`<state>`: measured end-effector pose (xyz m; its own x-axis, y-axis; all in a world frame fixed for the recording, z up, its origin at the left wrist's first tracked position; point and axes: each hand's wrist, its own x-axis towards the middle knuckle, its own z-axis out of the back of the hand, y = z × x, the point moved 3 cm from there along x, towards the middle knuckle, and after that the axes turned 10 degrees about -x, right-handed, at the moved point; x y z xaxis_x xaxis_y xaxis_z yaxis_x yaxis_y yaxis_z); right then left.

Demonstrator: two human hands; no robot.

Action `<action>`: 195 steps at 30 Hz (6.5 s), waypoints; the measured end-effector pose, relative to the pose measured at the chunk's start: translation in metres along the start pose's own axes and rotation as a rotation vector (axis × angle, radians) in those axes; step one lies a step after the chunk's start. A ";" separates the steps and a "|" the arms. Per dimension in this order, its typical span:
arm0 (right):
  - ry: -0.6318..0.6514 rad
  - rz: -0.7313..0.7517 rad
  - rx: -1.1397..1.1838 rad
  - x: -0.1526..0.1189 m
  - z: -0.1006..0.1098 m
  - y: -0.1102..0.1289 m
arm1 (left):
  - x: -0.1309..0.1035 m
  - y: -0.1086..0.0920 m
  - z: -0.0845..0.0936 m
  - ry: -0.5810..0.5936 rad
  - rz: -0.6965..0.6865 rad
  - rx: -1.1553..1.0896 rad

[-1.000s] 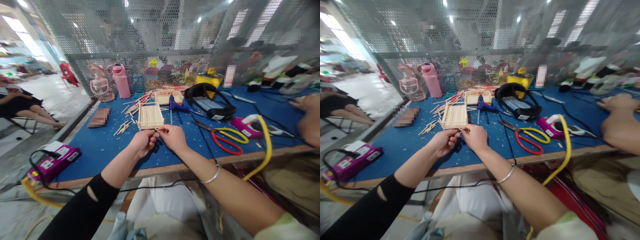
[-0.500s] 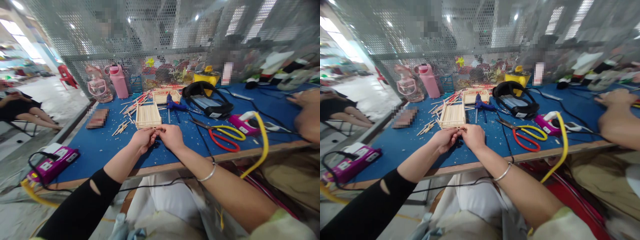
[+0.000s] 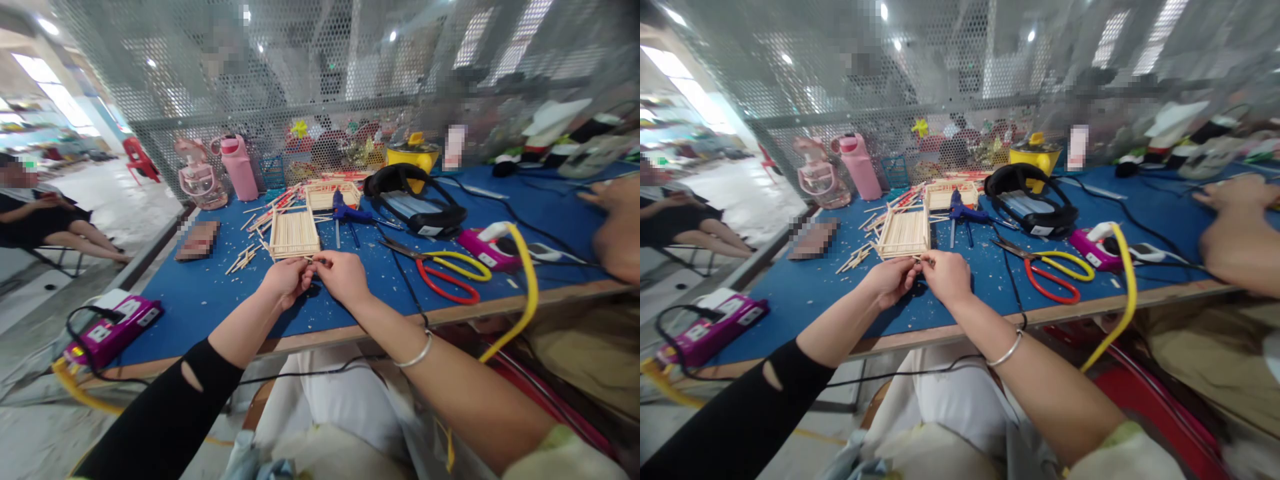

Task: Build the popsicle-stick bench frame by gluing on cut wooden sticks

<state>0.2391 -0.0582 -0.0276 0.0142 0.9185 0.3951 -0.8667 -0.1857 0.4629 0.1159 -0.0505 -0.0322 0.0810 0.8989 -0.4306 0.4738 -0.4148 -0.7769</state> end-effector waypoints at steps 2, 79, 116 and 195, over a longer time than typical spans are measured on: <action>-0.004 0.017 -0.023 0.000 0.000 0.001 | -0.002 0.000 -0.001 0.003 -0.002 -0.005; 0.487 0.262 0.272 0.049 0.135 0.003 | 0.050 -0.164 -0.053 0.575 0.066 0.545; 0.219 0.356 0.052 0.068 0.127 0.012 | -0.011 -0.135 0.026 -0.012 -0.521 0.497; 0.523 -0.333 0.579 -0.040 0.088 -0.004 | -0.033 -0.094 0.066 0.003 -0.625 0.961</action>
<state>0.2854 -0.1249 0.0242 -0.1328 0.9736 -0.1857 -0.4643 0.1044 0.8795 0.0109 -0.0501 0.0243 0.0700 0.9856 0.1539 -0.4341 0.1690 -0.8848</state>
